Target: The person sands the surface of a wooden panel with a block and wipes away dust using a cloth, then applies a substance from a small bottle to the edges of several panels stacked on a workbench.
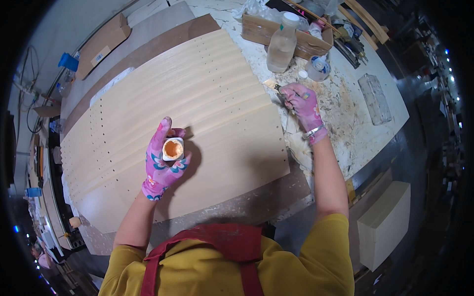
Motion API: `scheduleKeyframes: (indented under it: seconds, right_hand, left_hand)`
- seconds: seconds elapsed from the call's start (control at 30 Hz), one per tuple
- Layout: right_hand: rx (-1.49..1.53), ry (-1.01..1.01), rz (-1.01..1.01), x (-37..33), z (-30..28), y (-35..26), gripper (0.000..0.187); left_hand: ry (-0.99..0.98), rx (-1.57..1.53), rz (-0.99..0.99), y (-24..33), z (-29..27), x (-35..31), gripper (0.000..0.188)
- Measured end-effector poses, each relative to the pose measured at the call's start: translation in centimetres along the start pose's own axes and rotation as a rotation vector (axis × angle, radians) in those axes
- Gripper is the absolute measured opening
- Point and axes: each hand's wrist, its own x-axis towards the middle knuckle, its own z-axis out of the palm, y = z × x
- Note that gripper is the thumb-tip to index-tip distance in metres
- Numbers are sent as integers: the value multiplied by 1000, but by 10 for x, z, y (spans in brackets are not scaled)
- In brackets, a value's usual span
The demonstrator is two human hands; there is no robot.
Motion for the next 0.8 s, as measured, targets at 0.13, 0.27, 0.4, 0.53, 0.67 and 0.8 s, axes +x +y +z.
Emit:
scheduleKeyframes:
  seconds: [0.13,0.27,0.4,0.53,0.67,0.8]
  right_hand:
    - [-16,-9,-32,-3,3,-2,19]
    - [74,121,-18,-10,11,-9,20]
    - [142,-40,56,-5,-13,-8,25]
    - [-28,-73,-153,-8,-9,-28,27]
    - [-265,-96,-117,3,-18,-40,25]
    - [-269,-204,-211,21,-30,-40,24]
  left_hand:
    - [-26,31,-16,-1,0,-2,83]
    - [-46,0,-31,1,-2,-1,83]
    - [14,0,38,0,2,0,74]
    - [31,31,30,-1,3,-2,73]
    - [-54,-18,13,-2,-2,-3,78]
    - [-11,7,28,-1,2,-3,75]
